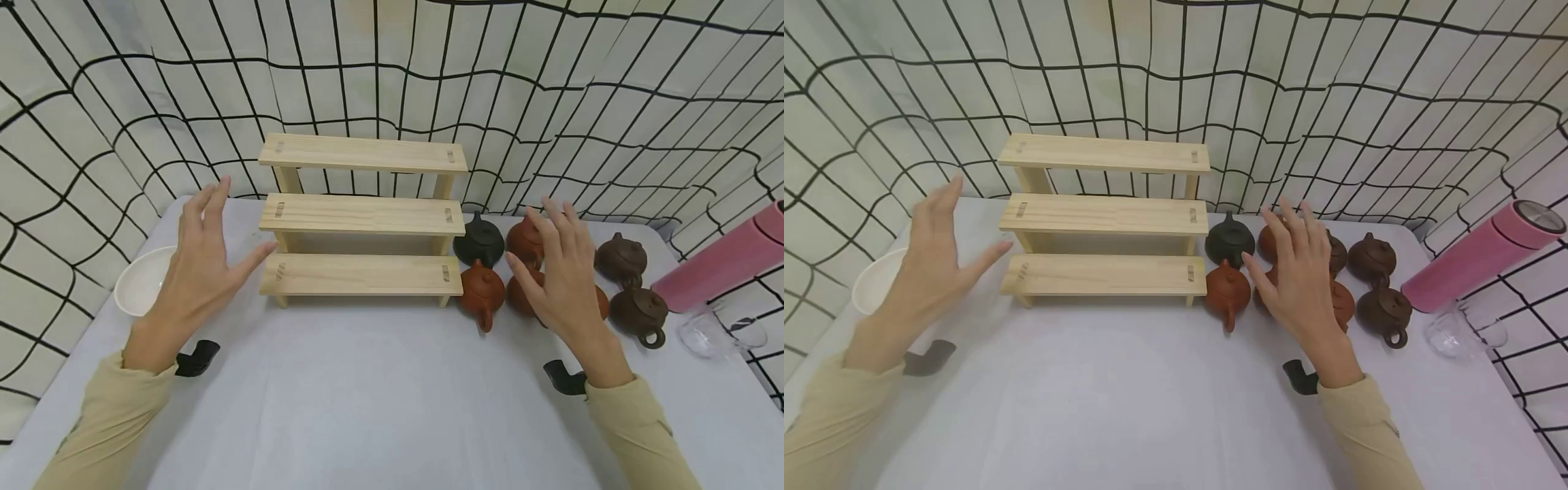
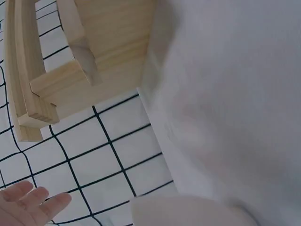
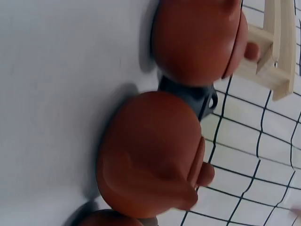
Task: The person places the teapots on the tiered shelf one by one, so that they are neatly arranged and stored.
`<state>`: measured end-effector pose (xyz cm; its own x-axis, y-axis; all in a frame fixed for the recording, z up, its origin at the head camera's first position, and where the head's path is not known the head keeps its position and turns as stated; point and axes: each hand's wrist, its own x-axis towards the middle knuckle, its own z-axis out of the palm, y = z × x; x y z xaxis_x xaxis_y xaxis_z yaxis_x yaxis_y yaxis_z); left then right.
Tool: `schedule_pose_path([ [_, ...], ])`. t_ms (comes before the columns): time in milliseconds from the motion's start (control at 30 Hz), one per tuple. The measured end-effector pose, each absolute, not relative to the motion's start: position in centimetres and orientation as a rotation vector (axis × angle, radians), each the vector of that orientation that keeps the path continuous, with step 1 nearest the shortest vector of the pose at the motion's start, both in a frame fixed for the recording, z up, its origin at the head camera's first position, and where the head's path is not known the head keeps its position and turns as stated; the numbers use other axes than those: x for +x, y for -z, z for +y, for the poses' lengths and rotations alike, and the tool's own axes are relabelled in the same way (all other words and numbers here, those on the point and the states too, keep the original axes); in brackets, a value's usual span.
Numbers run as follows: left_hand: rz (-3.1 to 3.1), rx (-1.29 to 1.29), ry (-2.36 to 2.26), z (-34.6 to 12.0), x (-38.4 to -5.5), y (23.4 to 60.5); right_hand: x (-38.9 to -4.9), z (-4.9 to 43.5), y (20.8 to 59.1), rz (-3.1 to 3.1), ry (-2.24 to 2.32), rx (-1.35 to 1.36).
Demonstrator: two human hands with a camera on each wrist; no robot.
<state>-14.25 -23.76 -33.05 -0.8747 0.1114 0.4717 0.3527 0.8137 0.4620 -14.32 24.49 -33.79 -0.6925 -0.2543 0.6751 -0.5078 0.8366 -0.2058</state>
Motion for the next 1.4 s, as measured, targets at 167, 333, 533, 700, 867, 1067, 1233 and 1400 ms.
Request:
schedule_pose_path([
  [167, -2.595, -0.294, 1.149, -23.3, -14.4, 32.8, -14.1, 23.3, 33.8, -2.221, -0.629, 0.709],
  [333, -2.614, -0.231, 1.413, -23.3, -15.2, 33.0, -13.3, 22.5, 33.9, -2.279, -0.75, 0.709],
  [533, -2.628, -0.174, 1.642, -23.4, -16.1, 33.2, -11.7, 22.3, 34.2, -2.615, -0.894, 0.488],
  [700, -2.632, -0.17, 1.709, -23.3, -16.5, 33.5, -10.6, 22.2, 34.4, -2.896, -0.912, 0.304],
  [867, -2.631, -0.153, 1.748, -23.1, -17.0, 33.9, -10.0, 22.1, 35.0, -3.054, -0.84, 0.22],
  [1067, -2.62, -0.137, 1.791, -22.7, -17.5, 34.1, -10.2, 22.1, 36.2, -3.071, -1.067, 0.181],
  [1233, -2.607, -0.166, 1.815, -22.3, -17.7, 34.2, -10.2, 22.4, 36.9, -3.063, -1.365, 0.106],
  [1400, -2.609, -0.176, 1.801, -22.1, -18.0, 34.4, -10.4, 23.0, 37.2, -3.034, -1.701, 0.115],
])
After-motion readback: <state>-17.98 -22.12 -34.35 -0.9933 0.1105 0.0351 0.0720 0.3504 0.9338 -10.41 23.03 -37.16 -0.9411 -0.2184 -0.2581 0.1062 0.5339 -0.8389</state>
